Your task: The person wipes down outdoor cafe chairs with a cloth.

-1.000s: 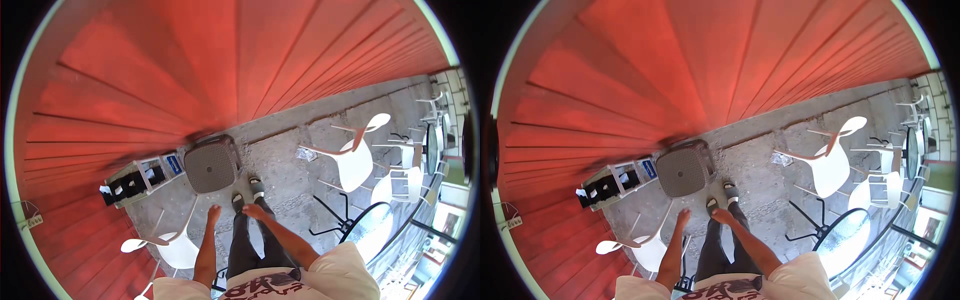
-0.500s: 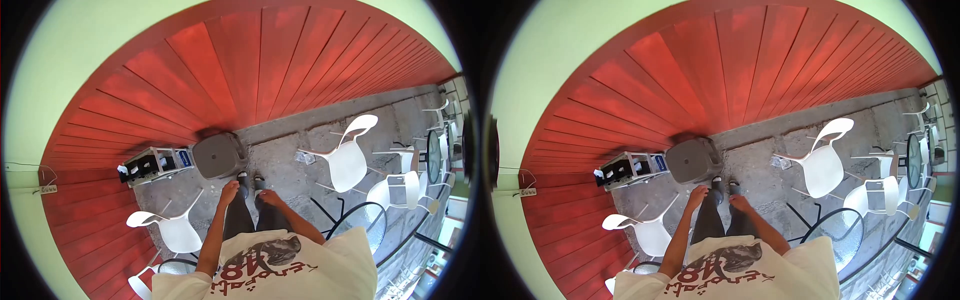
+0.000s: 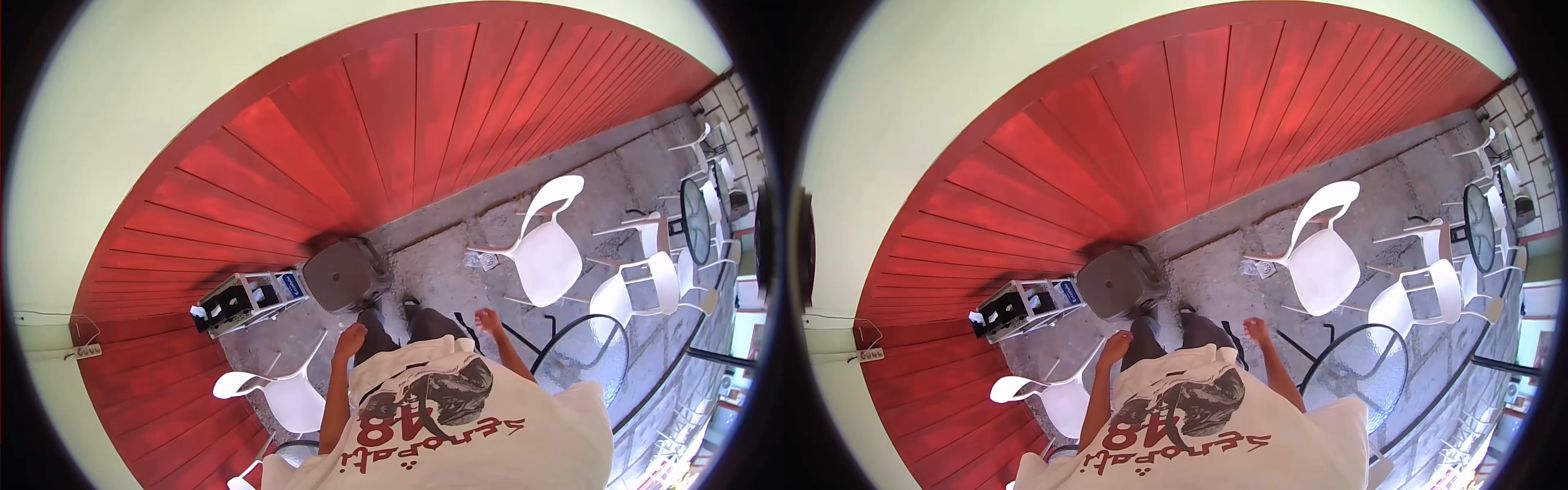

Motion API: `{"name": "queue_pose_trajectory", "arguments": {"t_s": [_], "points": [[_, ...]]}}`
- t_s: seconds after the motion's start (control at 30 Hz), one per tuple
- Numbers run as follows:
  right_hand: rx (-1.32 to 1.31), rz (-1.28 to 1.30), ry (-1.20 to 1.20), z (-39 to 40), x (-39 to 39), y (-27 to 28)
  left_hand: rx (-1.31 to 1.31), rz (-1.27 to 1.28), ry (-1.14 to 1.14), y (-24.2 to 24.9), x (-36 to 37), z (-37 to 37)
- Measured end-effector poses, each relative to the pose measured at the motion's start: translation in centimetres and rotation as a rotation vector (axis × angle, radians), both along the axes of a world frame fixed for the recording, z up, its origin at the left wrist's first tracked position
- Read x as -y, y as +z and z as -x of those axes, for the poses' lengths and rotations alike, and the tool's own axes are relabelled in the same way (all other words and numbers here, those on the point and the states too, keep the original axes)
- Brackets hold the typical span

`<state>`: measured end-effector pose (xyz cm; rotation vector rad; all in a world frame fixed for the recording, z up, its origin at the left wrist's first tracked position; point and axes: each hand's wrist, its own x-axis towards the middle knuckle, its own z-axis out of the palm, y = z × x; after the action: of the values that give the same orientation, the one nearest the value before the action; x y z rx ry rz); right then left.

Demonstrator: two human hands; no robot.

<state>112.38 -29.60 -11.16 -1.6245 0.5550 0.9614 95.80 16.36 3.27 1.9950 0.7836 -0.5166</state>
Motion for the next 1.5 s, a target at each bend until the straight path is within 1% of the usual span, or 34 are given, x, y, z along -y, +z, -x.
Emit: {"name": "queue_pose_trajectory", "arguments": {"t_s": [0.03,0.1,0.13,0.23,0.27,0.37,0.47,0.5,0.53,0.6,0.63,0.73,0.77,0.83,0.9,0.93,1.07,1.1,1.17,1.23,1.27,1.3,1.33,1.4,1.43,1.47,1.5], "points": [[-0.069,-0.025,-0.039,0.9,0.9,-1.4,0.005,0.004,0.041,0.4,-0.1,-0.5],[-0.13,0.116,0.089,2.2,0.9,1.4,0.008,0.019,0.109,0.4,0.0,-0.7],[-0.163,0.187,0.147,2.9,1.2,1.7,0.005,0.019,0.116,0.3,0.0,-0.7],[-0.194,0.18,0.212,3.7,1.2,0.9,-0.011,0.014,0.079,0.8,-0.4,-1.6],[-0.221,0.168,0.176,3.8,1.0,0.3,-0.022,0.012,0.037,1.0,-0.4,-2.2],[-0.147,0.007,-0.027,4.0,0.5,-1.3,-0.03,0.007,-0.05,1.3,-0.9,-2.3],[-0.01,0.034,-0.135,3.9,-1.3,-0.5,-0.011,0.007,-0.195,0.4,-2.4,-3.3],[0.049,-0.008,-0.169,3.9,-1.7,0.1,0.002,0.007,-0.242,0.3,-2.3,-4.7],[0.103,0.03,-0.174,4.0,-2.1,0.7,-0.03,0.004,-0.245,0.1,-2.2,-6.0],[0.184,0.092,-0.193,4.7,-2.4,2.6,-0.095,-0.014,-0.249,1.6,-2.0,-8.5],[0.21,0.113,-0.203,5.1,-2.7,3.4,-0.056,0.014,-0.291,1.7,-2.0,-9.8],[0.277,0.187,-0.255,6.8,-2.8,4.2,0.065,0.113,-0.378,-0.6,-2.5,-12.8],[0.293,0.217,-0.275,7.8,-2.7,4.2,0.072,0.108,-0.435,-1.5,-2.7,-13.9],[0.303,0.243,-0.352,9.4,-2.5,5.5,0.085,0.1,-0.541,1.4,-0.1,-16.5],[0.292,0.261,-0.438,11.0,-2.8,9.3,0.091,0.124,-0.642,3.2,2.2,-19.2],[0.293,0.268,-0.495,11.9,-2.9,10.8,0.094,0.135,-0.69,3.8,3.3,-20.4],[0.343,0.328,-0.684,15.3,-3.2,16.6,0.175,0.161,-0.876,3.5,8.3,-23.7],[0.362,0.345,-0.725,16.2,-3.8,17.6,0.181,0.176,-0.925,4.6,9.6,-24.3],[0.361,0.332,-0.858,18.1,-5.0,19.1,0.195,0.21,-1.007,6.6,11.6,-25.2],[0.335,0.307,-0.977,20.0,-7.2,18.9,0.204,0.245,-1.074,7.5,12.4,-25.7],[0.32,0.29,-1.025,20.8,-8.5,18.3,0.173,0.306,-1.053,6.7,12.6,-26.2],[0.304,0.271,-1.071,21.4,-9.3,17.8,0.139,0.365,-1.03,4.5,12.4,-26.4],[0.3,0.294,-1.043,21.9,-10.5,18.7,0.091,0.418,-1.007,2.4,11.5,-25.9],[0.383,0.288,-0.937,23.2,-12.8,20.1,0.087,0.349,-1.084,-1.5,9.3,-25.1],[0.431,0.297,-0.898,24.4,-13.5,20.2,0.094,0.322,-1.139,-1.3,10.2,-24.9],[0.463,0.294,-0.819,25.7,-13.6,19.9,0.018,0.338,-1.125,-1.0,11.3,-24.2],[0.476,0.297,-0.856,27.1,-13.6,20.1,-0.057,0.349,-1.109,1.5,12.4,-22.9]]}}
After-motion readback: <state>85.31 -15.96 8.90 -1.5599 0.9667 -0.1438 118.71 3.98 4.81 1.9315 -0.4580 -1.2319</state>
